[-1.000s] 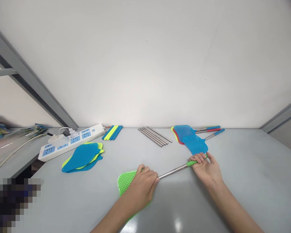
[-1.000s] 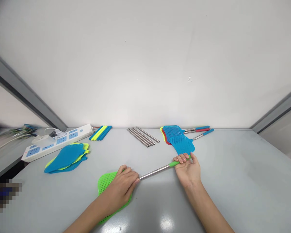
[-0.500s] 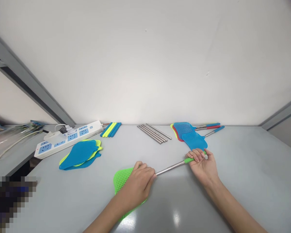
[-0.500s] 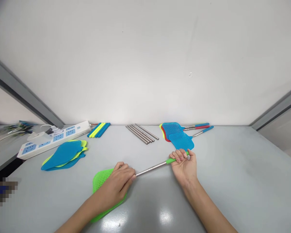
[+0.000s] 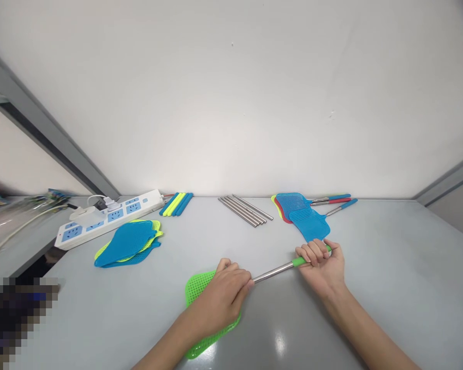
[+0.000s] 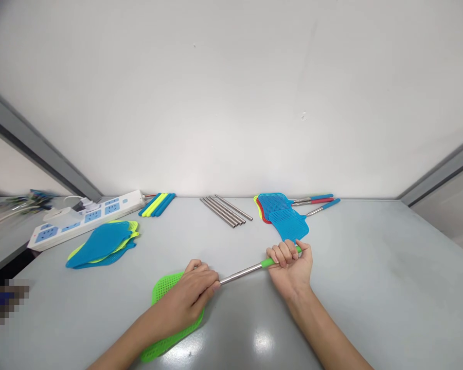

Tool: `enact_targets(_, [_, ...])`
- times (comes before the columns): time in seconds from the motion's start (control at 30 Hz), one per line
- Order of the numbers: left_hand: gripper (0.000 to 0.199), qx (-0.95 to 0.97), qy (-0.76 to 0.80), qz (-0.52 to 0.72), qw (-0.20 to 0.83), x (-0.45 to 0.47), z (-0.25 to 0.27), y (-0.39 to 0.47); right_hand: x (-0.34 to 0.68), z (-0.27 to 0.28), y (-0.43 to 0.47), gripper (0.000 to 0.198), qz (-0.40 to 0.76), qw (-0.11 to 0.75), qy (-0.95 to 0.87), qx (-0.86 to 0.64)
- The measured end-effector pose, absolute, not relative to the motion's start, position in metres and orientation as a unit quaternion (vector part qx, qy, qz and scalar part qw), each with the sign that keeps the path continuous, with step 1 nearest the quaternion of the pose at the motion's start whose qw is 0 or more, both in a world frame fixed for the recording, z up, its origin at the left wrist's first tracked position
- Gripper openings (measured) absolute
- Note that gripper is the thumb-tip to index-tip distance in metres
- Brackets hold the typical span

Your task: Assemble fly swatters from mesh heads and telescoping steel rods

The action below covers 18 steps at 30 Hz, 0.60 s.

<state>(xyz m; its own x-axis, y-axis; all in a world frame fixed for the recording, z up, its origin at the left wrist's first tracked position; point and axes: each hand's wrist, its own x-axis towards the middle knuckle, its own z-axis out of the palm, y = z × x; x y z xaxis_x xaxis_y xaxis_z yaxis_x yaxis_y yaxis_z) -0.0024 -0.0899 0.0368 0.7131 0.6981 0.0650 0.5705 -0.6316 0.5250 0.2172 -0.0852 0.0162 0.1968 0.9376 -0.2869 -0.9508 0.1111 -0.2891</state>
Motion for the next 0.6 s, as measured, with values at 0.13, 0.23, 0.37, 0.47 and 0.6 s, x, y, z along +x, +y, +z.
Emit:
enact_targets(0.13, [0.029,0.891,0.356,0.127,0.254,-0.0026,0.0360,-0.0895,0.2156,0.0188,-0.0862,0.033,0.635,0.747,0.042,-0.191])
enact_targets(0.23, [0.029,0.886,0.359,0.124,0.265,-0.0028,0.0358,-0.0891,0.2144,0.0180,-0.0863,0.033,0.636,0.748,0.038,-0.183])
enact_targets(0.37, [0.029,0.885,0.357,0.130,0.270,-0.0019,0.0364,-0.0899,0.2149,0.0156,-0.0861,0.034,0.639,0.747,0.021,-0.184])
enact_targets(0.47, [0.029,0.887,0.357,0.139,0.257,0.0000,0.0367,-0.0902,0.2170,0.0169,-0.0851,0.033,0.648,0.741,0.015,-0.172])
enact_targets(0.6, [0.029,0.891,0.364,0.150,0.225,0.0012,0.0355,-0.0877,0.2189,0.0208,-0.0802,0.028,0.665,0.723,0.009,-0.188])
